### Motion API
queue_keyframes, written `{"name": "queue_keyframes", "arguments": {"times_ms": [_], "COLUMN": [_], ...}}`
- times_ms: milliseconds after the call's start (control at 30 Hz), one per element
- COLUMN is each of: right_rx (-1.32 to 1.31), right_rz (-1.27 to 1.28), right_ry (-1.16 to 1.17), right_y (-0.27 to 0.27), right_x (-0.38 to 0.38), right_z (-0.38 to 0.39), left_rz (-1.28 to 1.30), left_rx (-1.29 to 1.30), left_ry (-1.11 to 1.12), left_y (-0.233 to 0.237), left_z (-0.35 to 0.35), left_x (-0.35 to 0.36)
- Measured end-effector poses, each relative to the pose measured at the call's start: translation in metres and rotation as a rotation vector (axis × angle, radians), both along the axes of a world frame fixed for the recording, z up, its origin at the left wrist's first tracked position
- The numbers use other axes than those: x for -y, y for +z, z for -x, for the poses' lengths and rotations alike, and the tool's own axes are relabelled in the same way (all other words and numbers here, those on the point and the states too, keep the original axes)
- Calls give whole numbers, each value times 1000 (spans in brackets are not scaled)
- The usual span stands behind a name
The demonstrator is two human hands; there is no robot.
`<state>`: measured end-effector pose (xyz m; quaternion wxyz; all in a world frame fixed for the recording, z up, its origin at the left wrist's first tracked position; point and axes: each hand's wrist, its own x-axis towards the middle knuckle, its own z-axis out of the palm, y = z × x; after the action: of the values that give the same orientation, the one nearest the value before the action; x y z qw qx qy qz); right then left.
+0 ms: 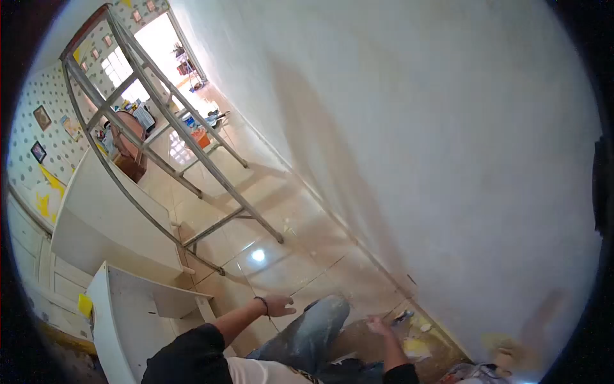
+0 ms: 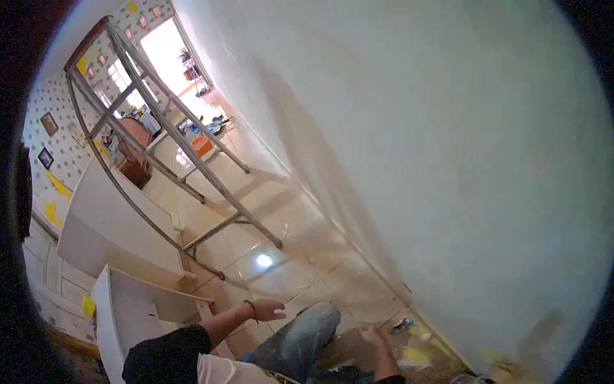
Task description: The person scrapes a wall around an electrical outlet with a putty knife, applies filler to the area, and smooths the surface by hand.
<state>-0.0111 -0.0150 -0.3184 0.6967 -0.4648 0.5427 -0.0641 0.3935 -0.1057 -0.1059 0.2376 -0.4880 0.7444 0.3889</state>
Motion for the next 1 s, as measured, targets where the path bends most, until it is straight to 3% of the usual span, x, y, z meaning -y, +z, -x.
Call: {"name": "queue_keyframes", "arguments": {"times_ms": [33,67,133,233,267,300,333,400,433,500,533,600,633,667,700,733,767,833,900,967,1000], "right_rx": [-106,-211,-321,-408,-401,-483,-554,-533,-514,-735,-719,-730,-746,-788,-830,-873,-915,-1006,-1105,-1222,-1285], "right_rz": [88,170,150,170,177,166,160,442,412,205,324,270,310,434,562,690,819,1082,1337,1587,1706], "right_ry": [-107,-215,-156,-122,-163,-101,-40,598,634,406,613,302,296,291,280,266,249,207,147,78,46], "right_y": [15,37,84,106,98,82,61,42,42,54,50,87,124,169,196,216,237,326,434,590,683], "right_x": [-4,-12,-15,-15,-25,-32,-37,-51,-63,-78,-85,-91,-47,-61,-111,-172,-217,-124,-30,67,109], "right_z": [-14,-31,-23,3,15,27,39,80,83,93,101,77,66,70,119,190,258,300,325,318,301], "left_rz": [-36,37,140,318,571,695,836,1081,1218,1321,1173,901,672,-209,-375,42,163,359,879,1407,1518], "left_rx": [-19,-126,-327,-693,-830,-1081,-1069,-1570,-1488,-1279,-1314,-1313,-1025,-1101,-948,-656,-584,-610,-1095,-1413,-1398], "left_ry": [66,89,182,430,517,651,732,916,956,1020,1147,1312,1305,1074,1396,1059,760,888,1081,859,721], "left_y": [35,39,52,117,144,162,189,207,234,219,197,131,60,53,129,54,119,235,418,587,657], "left_z": [14,15,39,112,137,157,176,227,241,273,284,291,306,261,229,237,200,167,154,148,147], "left_x": [-2,1,-1,81,123,168,203,268,271,283,280,258,252,235,207,202,203,250,297,344,352]}}
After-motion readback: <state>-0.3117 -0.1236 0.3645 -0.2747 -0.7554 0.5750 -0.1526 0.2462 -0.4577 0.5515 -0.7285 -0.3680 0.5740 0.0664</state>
